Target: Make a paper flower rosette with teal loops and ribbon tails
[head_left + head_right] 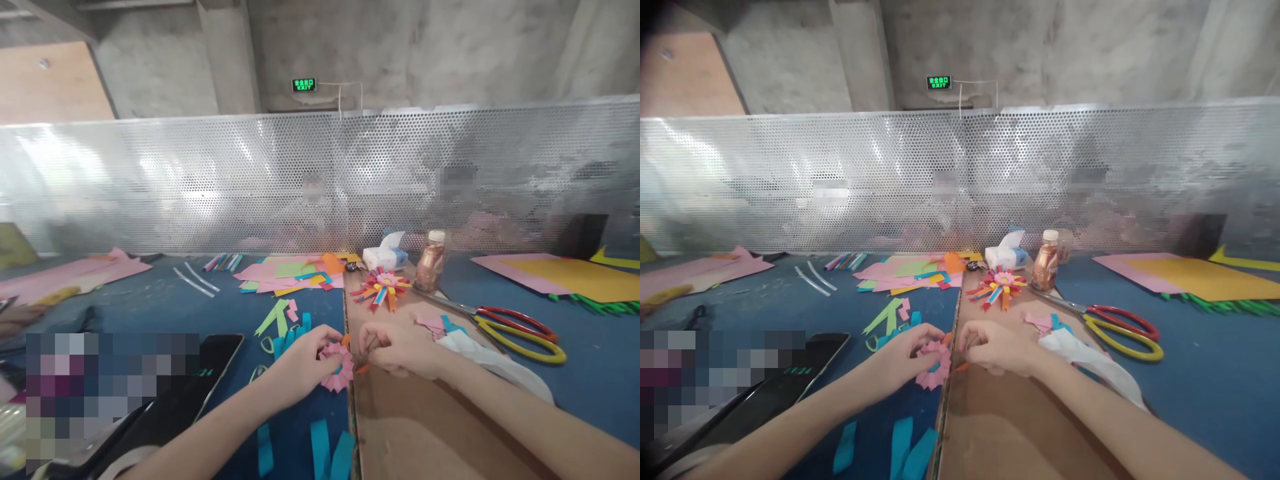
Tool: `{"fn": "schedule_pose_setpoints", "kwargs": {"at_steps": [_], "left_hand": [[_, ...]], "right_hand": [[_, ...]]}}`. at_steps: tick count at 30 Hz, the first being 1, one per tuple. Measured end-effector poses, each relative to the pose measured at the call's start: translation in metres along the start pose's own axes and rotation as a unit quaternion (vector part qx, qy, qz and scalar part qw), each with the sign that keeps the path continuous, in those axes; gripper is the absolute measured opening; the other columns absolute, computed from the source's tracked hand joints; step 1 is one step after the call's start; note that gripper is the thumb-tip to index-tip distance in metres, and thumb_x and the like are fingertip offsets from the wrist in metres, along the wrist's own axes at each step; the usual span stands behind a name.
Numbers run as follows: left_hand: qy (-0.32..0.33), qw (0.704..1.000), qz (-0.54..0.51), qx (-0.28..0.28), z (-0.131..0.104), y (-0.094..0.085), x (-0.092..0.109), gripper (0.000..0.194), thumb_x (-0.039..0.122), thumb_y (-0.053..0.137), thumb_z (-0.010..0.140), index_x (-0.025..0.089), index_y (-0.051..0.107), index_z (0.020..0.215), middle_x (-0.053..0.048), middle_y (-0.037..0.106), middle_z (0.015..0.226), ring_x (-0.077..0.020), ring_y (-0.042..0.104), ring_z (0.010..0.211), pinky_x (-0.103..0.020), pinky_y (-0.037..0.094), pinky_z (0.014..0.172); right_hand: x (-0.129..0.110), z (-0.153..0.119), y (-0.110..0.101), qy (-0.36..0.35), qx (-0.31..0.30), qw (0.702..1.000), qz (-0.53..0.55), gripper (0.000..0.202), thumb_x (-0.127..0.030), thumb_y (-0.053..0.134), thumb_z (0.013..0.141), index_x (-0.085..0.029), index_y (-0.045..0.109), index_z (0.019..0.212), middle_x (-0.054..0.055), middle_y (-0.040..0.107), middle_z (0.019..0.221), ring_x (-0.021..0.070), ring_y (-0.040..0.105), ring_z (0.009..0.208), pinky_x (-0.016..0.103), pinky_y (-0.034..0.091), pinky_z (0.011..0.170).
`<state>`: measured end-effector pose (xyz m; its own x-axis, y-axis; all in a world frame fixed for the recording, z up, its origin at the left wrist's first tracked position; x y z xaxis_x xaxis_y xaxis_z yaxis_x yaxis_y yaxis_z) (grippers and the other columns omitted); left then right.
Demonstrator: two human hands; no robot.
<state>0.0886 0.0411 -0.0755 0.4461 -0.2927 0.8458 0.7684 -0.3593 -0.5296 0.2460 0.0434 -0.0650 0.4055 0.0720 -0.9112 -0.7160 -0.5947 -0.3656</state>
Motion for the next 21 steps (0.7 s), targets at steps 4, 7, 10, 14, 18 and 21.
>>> {"fn": "schedule_pose_setpoints", "kwargs": {"at_steps": [4, 7, 10, 14, 18, 21], "left_hand": [[0.014, 1.000, 0.015, 0.004, 0.000, 0.000, 0.000, 0.025, 0.026, 0.046, 0.073, 0.017, 0.049, 0.096, -0.001, 0.055, 0.078, -0.0138, 0.051, 0.066, -0.024, 0.039, 0.059], [0.024, 1.000, 0.011, 0.004, 0.000, 0.001, 0.001, 0.022, 0.026, 0.047, 0.072, 0.017, 0.050, 0.092, -0.001, 0.056, 0.079, -0.0138, 0.052, 0.066, -0.023, 0.039, 0.059], [0.012, 1.000, -0.018, -0.018, 0.000, 0.005, 0.000, 0.021, 0.028, 0.044, 0.075, 0.017, 0.048, 0.091, 0.000, 0.057, 0.072, -0.0128, 0.053, 0.058, -0.023, 0.039, 0.055], [0.008, 0.999, -0.030, -0.025, -0.001, 0.005, 0.000, 0.021, 0.030, 0.044, 0.075, 0.017, 0.048, 0.091, 0.000, 0.058, 0.071, -0.0127, 0.053, 0.057, -0.023, 0.039, 0.054], [0.025, 1.000, 0.005, -0.005, -0.002, 0.001, 0.003, 0.020, 0.028, 0.046, 0.074, 0.018, 0.050, 0.091, 0.002, 0.056, 0.070, -0.0123, 0.052, 0.058, -0.023, 0.039, 0.055], [0.026, 0.999, 0.001, -0.019, -0.002, 0.001, 0.002, 0.021, 0.030, 0.044, 0.075, 0.018, 0.049, 0.092, 0.001, 0.056, 0.068, -0.0122, 0.052, 0.056, -0.023, 0.039, 0.054]], "right_hand": [[-0.007, -0.005, -0.001, 0.013, 0.026, 0.994, -0.103, 0.021, -0.012, 0.045, 0.061, -0.019, 0.049, 0.080, -0.010, 0.040, 0.045, 0.0040, 0.030, 0.036, 0.015, 0.019, 0.033], [-0.013, -0.009, -0.001, -0.003, 0.048, 0.970, -0.239, 0.017, -0.020, 0.055, 0.062, -0.017, 0.054, 0.079, -0.005, 0.051, 0.056, 0.0067, 0.044, 0.049, 0.016, 0.027, 0.042], [-0.012, -0.009, -0.001, -0.009, 0.053, 0.955, -0.291, 0.014, -0.027, 0.054, 0.066, -0.016, 0.056, 0.075, -0.003, 0.053, 0.055, 0.0089, 0.047, 0.052, 0.018, 0.028, 0.044], [-0.005, -0.006, -0.002, -0.007, 0.029, 0.960, -0.278, 0.016, -0.028, 0.051, 0.068, -0.015, 0.058, 0.075, -0.003, 0.055, 0.056, 0.0085, 0.046, 0.050, 0.018, 0.027, 0.044], [-0.001, -0.007, -0.005, 0.020, 0.030, 0.963, -0.268, 0.019, -0.029, 0.050, 0.067, -0.016, 0.060, 0.077, -0.003, 0.058, 0.060, 0.0076, 0.044, 0.049, 0.018, 0.026, 0.043], [0.001, -0.008, -0.006, 0.033, 0.040, 0.967, -0.251, 0.017, -0.028, 0.048, 0.068, -0.017, 0.058, 0.076, -0.003, 0.058, 0.061, 0.0067, 0.042, 0.048, 0.017, 0.025, 0.042]]}}
Point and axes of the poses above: each hand's wrist, its own z-axis towards the middle knuckle, its own y-axis out of the palm, x = y × z, the point moved 4 cm from there along z, towards the middle knuckle
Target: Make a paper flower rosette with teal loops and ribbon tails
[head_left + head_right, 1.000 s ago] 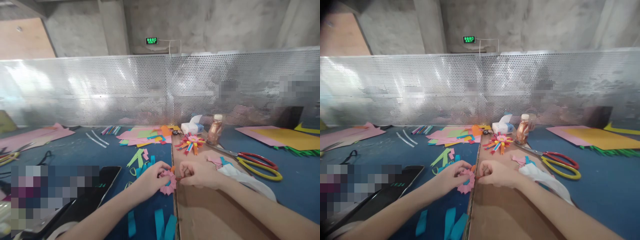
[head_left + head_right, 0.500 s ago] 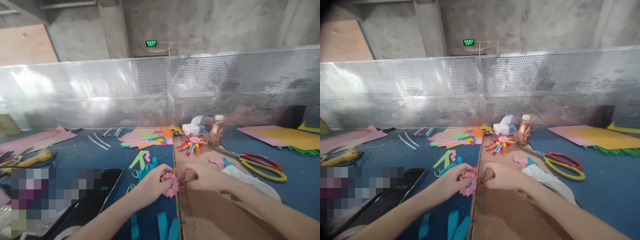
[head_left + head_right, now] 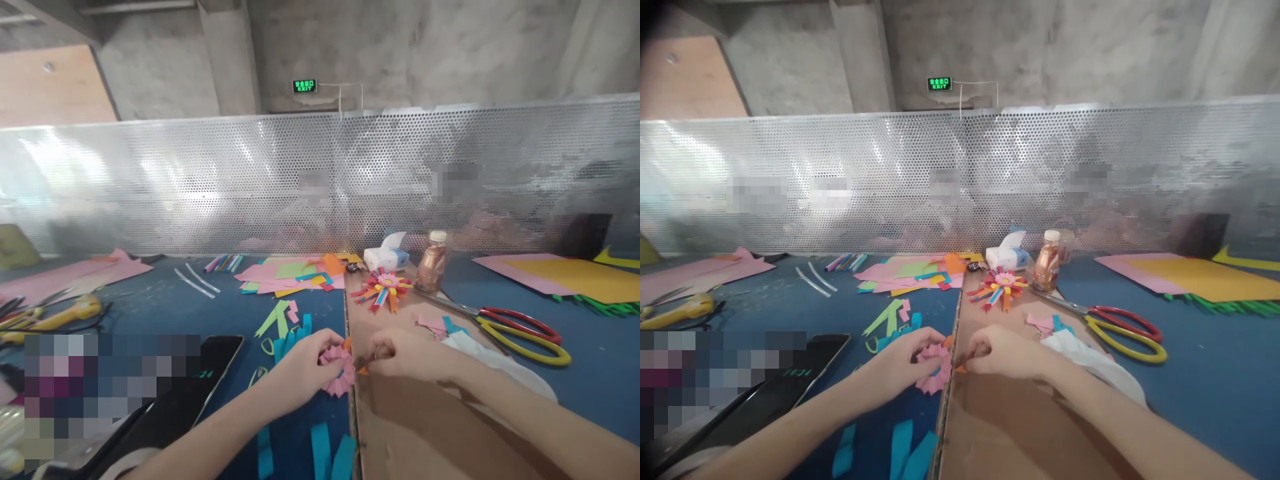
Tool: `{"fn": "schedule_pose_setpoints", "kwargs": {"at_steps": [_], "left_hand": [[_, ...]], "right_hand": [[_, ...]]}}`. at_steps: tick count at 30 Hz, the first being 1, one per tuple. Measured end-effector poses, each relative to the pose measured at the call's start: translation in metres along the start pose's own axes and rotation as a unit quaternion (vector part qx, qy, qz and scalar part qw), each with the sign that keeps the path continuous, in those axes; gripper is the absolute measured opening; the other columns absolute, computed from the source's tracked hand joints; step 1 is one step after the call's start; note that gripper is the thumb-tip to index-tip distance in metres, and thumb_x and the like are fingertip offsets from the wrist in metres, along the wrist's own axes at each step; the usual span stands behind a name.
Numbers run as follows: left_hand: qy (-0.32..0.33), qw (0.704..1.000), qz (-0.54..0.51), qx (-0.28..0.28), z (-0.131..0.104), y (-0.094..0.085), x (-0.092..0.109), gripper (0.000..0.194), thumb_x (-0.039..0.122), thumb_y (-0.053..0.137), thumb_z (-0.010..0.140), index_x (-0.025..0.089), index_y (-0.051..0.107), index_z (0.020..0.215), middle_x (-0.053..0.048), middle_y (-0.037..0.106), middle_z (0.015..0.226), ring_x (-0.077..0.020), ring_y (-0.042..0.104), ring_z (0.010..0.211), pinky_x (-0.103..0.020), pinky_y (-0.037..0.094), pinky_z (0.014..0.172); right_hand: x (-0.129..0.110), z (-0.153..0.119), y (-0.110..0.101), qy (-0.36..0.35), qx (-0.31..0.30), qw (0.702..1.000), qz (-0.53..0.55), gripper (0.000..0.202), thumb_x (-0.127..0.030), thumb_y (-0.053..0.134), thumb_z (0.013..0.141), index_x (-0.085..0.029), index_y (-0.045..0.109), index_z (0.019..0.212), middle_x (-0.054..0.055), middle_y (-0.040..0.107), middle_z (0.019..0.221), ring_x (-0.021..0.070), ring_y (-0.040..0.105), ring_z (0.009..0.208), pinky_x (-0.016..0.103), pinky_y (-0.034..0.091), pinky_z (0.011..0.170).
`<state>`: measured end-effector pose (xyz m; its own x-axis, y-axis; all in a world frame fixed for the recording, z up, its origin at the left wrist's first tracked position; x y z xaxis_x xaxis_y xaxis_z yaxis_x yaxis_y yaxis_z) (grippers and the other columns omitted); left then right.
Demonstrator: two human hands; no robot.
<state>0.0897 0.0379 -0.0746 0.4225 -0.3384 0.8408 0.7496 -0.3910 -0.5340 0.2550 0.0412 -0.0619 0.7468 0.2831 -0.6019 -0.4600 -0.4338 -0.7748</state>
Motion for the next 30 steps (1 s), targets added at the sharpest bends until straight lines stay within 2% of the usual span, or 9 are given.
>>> {"fn": "schedule_pose_setpoints", "kwargs": {"at_steps": [6, 11, 13, 18, 22, 30], "left_hand": [[0.002, 1.000, -0.015, 0.001, -0.001, 0.000, 0.001, 0.025, 0.032, 0.050, 0.072, 0.018, 0.049, 0.092, 0.000, 0.059, 0.072, -0.0133, 0.053, 0.061, -0.024, 0.040, 0.057], [0.013, 0.989, -0.139, -0.048, 0.000, 0.007, 0.006, 0.011, 0.025, 0.049, 0.072, 0.017, 0.044, 0.076, 0.000, 0.058, 0.065, -0.0125, 0.054, 0.055, -0.022, 0.039, 0.051], [0.014, 0.986, -0.160, -0.051, 0.001, 0.008, 0.007, 0.009, 0.023, 0.050, 0.071, 0.016, 0.044, 0.073, 0.001, 0.058, 0.062, -0.0123, 0.055, 0.054, -0.022, 0.039, 0.050], [0.001, 0.994, -0.107, -0.006, 0.002, 0.002, 0.006, 0.013, 0.024, 0.057, 0.066, 0.014, 0.049, 0.071, 0.003, 0.053, 0.062, -0.0113, 0.052, 0.059, -0.020, 0.037, 0.053], [-0.012, 0.993, -0.113, -0.011, 0.002, 0.002, 0.006, 0.014, 0.024, 0.056, 0.067, 0.014, 0.051, 0.074, 0.003, 0.053, 0.063, -0.0112, 0.052, 0.061, -0.020, 0.036, 0.054], [-0.006, 0.992, -0.122, -0.020, 0.002, 0.003, 0.003, 0.014, 0.024, 0.056, 0.067, 0.014, 0.051, 0.076, 0.002, 0.055, 0.066, -0.0112, 0.052, 0.061, -0.020, 0.036, 0.054]], "right_hand": [[0.000, 0.000, -0.002, 0.016, 0.046, 0.999, 0.016, 0.013, -0.025, 0.047, 0.068, -0.016, 0.053, 0.076, -0.005, 0.048, 0.055, 0.0059, 0.036, 0.046, 0.017, 0.023, 0.041], [-0.004, 0.001, 0.000, -0.011, 0.047, 0.998, 0.041, 0.010, -0.021, 0.046, 0.068, -0.016, 0.051, 0.076, -0.005, 0.047, 0.057, 0.0066, 0.036, 0.049, 0.017, 0.024, 0.042], [-0.003, 0.003, 0.003, -0.026, 0.042, 0.997, 0.054, 0.009, -0.021, 0.045, 0.069, -0.016, 0.050, 0.076, -0.005, 0.045, 0.057, 0.0062, 0.034, 0.048, 0.017, 0.023, 0.042], [0.005, 0.010, 0.012, -0.070, 0.030, 0.993, 0.090, 0.006, -0.022, 0.045, 0.072, -0.016, 0.046, 0.075, -0.006, 0.042, 0.055, 0.0058, 0.032, 0.046, 0.017, 0.024, 0.042], [0.009, 0.011, 0.013, -0.088, 0.038, 0.990, 0.107, 0.006, -0.022, 0.045, 0.072, -0.017, 0.047, 0.075, -0.005, 0.046, 0.059, 0.0068, 0.036, 0.051, 0.018, 0.027, 0.045], [0.015, 0.015, 0.019, -0.089, 0.036, 0.988, 0.120, 0.009, -0.025, 0.045, 0.075, -0.016, 0.048, 0.078, -0.005, 0.046, 0.056, 0.0063, 0.035, 0.047, 0.018, 0.026, 0.044]]}}
Point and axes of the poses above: each hand's wrist, its own z-axis towards the middle knuckle, its own y-axis out of the palm, x = y × z, the point moved 4 cm from there along z, towards the middle knuckle
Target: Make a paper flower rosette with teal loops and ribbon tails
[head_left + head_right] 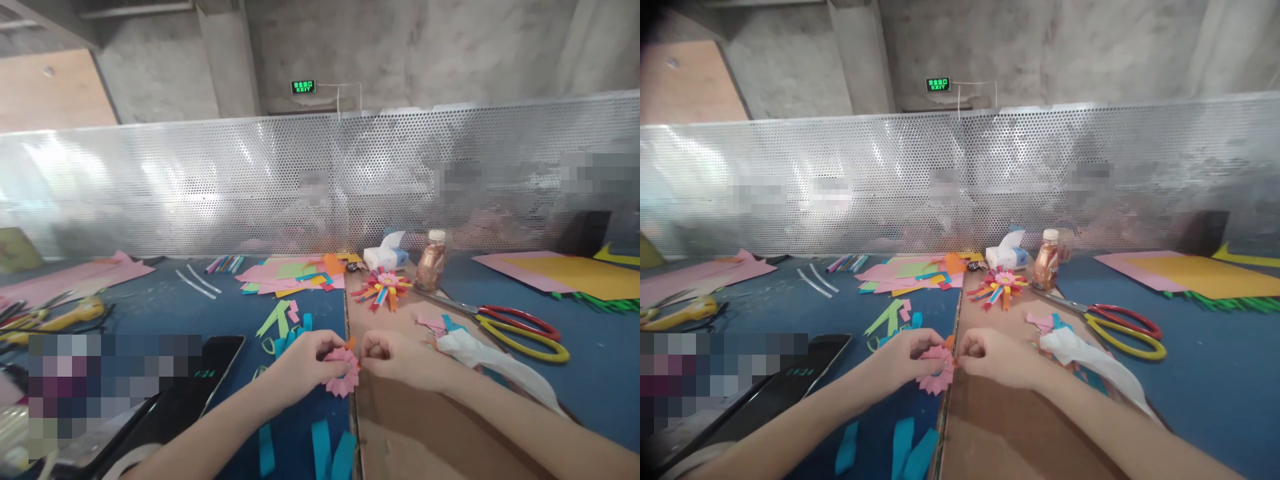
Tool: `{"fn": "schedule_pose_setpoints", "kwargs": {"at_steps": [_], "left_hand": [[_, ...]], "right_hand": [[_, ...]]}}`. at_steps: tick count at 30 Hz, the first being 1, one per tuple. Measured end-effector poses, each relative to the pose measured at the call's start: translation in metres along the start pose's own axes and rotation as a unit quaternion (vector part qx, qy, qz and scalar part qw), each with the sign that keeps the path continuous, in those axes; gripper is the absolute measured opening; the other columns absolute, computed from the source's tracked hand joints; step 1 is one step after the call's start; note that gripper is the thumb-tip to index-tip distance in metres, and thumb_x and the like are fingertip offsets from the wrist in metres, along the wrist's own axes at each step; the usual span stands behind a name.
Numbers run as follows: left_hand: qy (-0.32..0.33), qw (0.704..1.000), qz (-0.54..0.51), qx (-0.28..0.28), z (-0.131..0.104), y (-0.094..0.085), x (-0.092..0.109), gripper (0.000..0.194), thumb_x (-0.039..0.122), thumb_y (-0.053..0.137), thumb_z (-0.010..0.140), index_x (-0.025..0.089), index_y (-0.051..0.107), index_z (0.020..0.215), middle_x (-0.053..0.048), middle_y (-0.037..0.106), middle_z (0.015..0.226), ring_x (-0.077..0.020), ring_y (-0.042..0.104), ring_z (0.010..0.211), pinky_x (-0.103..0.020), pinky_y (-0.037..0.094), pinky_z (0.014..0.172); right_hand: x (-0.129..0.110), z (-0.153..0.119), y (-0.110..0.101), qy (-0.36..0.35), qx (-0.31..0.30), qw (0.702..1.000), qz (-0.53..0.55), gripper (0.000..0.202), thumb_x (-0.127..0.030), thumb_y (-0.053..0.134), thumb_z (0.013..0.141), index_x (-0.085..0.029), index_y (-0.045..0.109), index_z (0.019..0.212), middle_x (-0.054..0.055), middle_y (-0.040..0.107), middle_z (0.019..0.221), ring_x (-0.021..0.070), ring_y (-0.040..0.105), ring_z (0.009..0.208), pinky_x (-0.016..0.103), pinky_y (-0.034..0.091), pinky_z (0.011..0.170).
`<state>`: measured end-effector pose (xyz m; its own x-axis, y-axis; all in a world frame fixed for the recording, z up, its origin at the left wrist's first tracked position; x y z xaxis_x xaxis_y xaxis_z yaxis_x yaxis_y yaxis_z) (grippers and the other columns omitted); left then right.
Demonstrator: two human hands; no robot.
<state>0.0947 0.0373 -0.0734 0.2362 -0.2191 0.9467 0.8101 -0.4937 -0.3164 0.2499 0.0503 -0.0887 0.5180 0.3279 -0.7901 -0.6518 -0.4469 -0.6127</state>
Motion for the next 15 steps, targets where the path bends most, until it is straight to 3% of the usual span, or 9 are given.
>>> {"fn": "schedule_pose_setpoints", "kwargs": {"at_steps": [6, 9, 12, 15], "left_hand": [[-0.008, 1.000, -0.008, -0.008, 0.000, 0.002, 0.002, 0.013, 0.025, 0.055, 0.068, 0.015, 0.050, 0.075, 0.001, 0.058, 0.064, -0.0123, 0.055, 0.058, -0.021, 0.038, 0.052], [-0.002, 1.000, 0.006, -0.010, 0.000, 0.002, 0.000, 0.013, 0.026, 0.054, 0.069, 0.015, 0.050, 0.075, 0.001, 0.058, 0.062, -0.0120, 0.054, 0.056, -0.022, 0.037, 0.051], [0.004, 1.000, 0.018, -0.009, 0.001, 0.002, 0.000, 0.014, 0.028, 0.053, 0.070, 0.015, 0.049, 0.073, 0.001, 0.058, 0.061, -0.0117, 0.053, 0.055, -0.022, 0.037, 0.051], [-0.006, 1.000, 0.014, -0.001, 0.000, 0.001, 0.003, 0.013, 0.026, 0.054, 0.067, 0.015, 0.049, 0.073, 0.001, 0.058, 0.062, -0.0120, 0.054, 0.055, -0.022, 0.038, 0.051]], "right_hand": [[-0.010, -0.003, -0.002, -0.005, -0.003, 1.000, 0.023, 0.017, -0.033, 0.047, 0.076, -0.016, 0.050, 0.076, -0.004, 0.049, 0.060, 0.0064, 0.038, 0.049, 0.018, 0.026, 0.044], [-0.013, -0.003, -0.004, 0.045, 0.006, 0.998, 0.044, 0.025, -0.040, 0.043, 0.078, -0.017, 0.051, 0.078, -0.006, 0.042, 0.051, 0.0052, 0.031, 0.039, 0.018, 0.021, 0.036], [-0.019, -0.001, -0.010, 0.056, 0.091, 0.994, -0.031, 0.030, -0.039, 0.034, 0.083, -0.017, 0.052, 0.075, -0.008, 0.033, 0.044, 0.0063, 0.029, 0.036, 0.019, 0.022, 0.035], [-0.032, -0.002, -0.016, 0.006, 0.186, 0.973, -0.135, 0.028, -0.034, 0.040, 0.083, -0.015, 0.053, 0.069, -0.003, 0.045, 0.056, 0.0092, 0.044, 0.053, 0.021, 0.036, 0.048]]}}
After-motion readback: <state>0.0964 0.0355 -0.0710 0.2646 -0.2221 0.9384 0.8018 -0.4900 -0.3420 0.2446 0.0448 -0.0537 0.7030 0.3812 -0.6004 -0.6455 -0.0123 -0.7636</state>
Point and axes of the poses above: each hand's wrist, its own z-axis towards the middle knuckle, its own y-axis out of the palm, x = y × z, the point moved 4 cm from there along z, towards the middle knuckle
